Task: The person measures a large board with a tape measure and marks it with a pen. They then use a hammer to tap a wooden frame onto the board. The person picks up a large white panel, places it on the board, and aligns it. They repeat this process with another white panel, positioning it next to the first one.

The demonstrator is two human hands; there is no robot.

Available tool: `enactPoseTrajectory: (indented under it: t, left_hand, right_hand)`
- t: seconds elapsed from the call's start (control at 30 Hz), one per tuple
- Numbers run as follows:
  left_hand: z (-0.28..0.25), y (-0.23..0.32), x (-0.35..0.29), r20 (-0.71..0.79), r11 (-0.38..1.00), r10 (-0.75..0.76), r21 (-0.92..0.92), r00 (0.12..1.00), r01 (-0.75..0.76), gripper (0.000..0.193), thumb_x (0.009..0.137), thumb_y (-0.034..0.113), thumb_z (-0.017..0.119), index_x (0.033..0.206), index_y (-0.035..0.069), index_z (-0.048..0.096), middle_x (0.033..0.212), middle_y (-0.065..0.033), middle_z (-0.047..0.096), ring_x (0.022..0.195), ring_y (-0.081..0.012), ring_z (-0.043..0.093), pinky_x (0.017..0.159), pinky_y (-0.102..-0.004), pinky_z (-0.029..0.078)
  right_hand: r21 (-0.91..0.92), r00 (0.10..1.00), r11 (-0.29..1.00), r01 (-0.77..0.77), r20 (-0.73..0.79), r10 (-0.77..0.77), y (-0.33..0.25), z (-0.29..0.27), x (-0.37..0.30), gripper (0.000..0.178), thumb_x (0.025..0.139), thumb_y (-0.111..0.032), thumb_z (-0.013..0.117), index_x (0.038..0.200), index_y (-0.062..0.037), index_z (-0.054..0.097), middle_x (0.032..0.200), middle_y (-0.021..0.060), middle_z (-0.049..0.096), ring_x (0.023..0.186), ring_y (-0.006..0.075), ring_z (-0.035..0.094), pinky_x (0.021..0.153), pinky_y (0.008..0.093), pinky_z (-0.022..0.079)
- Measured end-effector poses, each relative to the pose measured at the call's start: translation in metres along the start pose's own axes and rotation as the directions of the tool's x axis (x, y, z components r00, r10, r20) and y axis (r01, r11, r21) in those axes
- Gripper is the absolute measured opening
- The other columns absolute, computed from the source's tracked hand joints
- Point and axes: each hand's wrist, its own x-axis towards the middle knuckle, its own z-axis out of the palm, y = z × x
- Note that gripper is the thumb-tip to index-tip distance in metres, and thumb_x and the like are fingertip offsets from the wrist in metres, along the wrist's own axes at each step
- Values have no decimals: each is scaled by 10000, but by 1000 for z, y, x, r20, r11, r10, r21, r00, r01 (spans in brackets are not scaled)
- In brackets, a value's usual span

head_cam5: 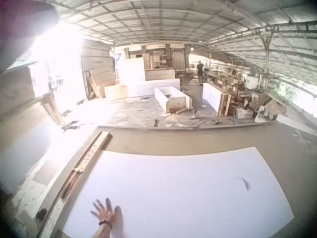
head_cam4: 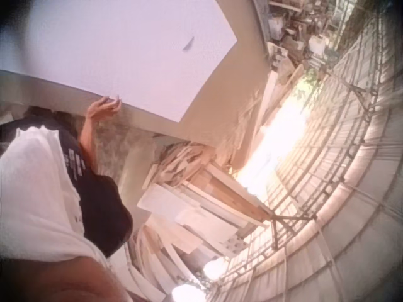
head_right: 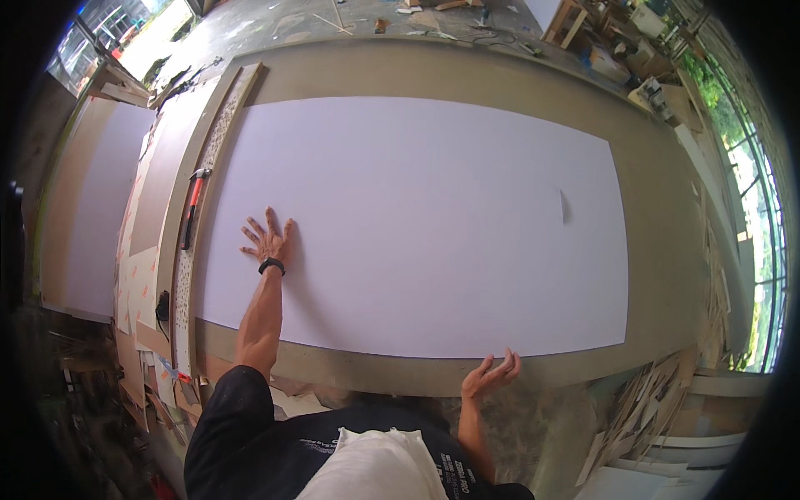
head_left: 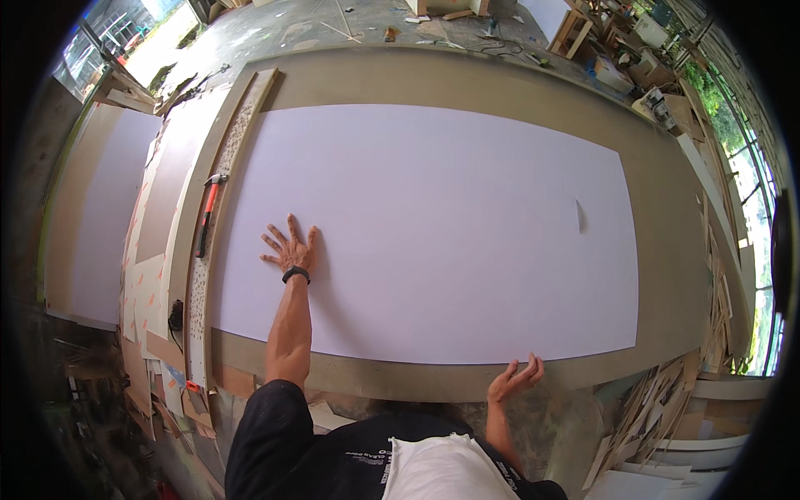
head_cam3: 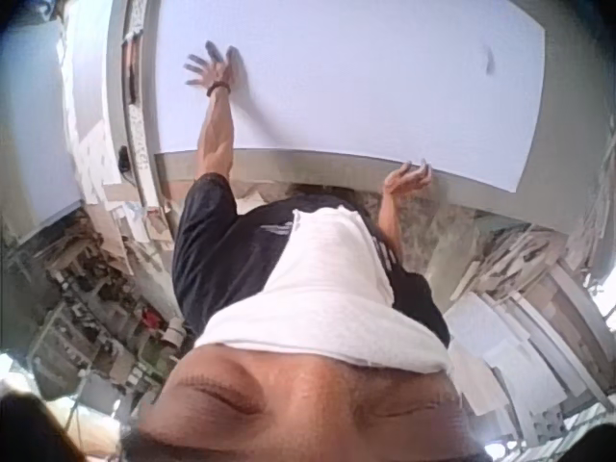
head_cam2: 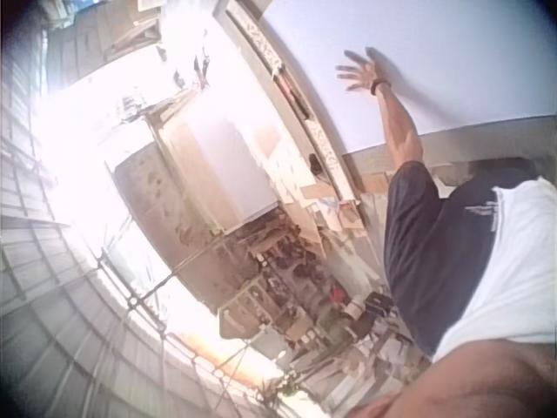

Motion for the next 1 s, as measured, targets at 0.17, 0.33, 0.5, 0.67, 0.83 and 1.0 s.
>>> enactPoseTrajectory:
  t: [0.17, 0.33, 0.5, 0.67, 0.83, 1.0]
  left_hand:
    - [5, 24, 31, -19, 1000, 15, -11, 1000, -15, 832, 867, 784, 291, 1552, 343, 122, 1615, -182, -17, 1477, -418, -59, 1085, -727, -12]
    - [14, 42, 66, -35, 999, 21, -40, 999, -22, 837, 868, 779, 293, 1553, 326, 133, 1612, -190, 5, 1474, -429, -51, 1084, -731, -17]
    - [6, 72, 95, -63, 998, 50, -39, 997, -53, 842, 867, 774, 302, 1553, 309, 156, 1609, -201, 17, 1470, -441, -54, 1078, -737, -19]
    - [6, 98, 128, -86, 996, 65, -56, 994, -70, 850, 861, 774, 311, 1553, 301, 167, 1606, -210, 21, 1471, -440, -48, 1085, -725, -33]
    - [9, 127, 167, -105, 997, 60, -45, 993, -65, 847, 861, 776, 308, 1551, 301, 177, 1605, -211, 31, 1470, -441, -37, 1091, -722, -20]
    - [9, 151, 200, -118, 997, 56, -37, 991, -61, 838, 865, 779, 292, 1546, 302, 192, 1604, -211, 38, 1470, -443, -26, 1092, -724, -1]
  right_hand:
    - [-157, 992, 979, -129, -32, 126, 22, 16, -3, 335, 994, -278, 475, 1238, -49, 463, 1273, 163, 409, 1210, 330, 394, 987, 501, 310]
    - [-259, 994, 961, -100, 12, 107, 22, 22, 0, 331, 1001, -304, 457, 1224, -60, 482, 1271, 142, 418, 1218, 313, 399, 989, 485, 313]
    - [-309, 998, 949, -66, -11, 66, 27, 26, -5, 327, 987, -302, 470, 1202, -58, 499, 1273, 132, 439, 1209, 308, 412, 993, 475, 311]
    - [-345, 997, 936, -68, 7, 75, 21, 26, 2, 321, 988, -298, 473, 1201, -59, 500, 1277, 130, 451, 1207, 314, 422, 995, 471, 314]
    - [-366, 998, 929, -58, 11, 67, 29, 29, 3, 344, 990, -311, 473, 1214, -51, 497, 1287, 140, 454, 1220, 320, 422, 993, 477, 319]
    - [-383, 996, 921, -65, 35, 85, 25, 31, 7, 346, 986, -293, 483, 1212, -32, 501, 1283, 160, 456, 1223, 340, 419, 999, 488, 316]
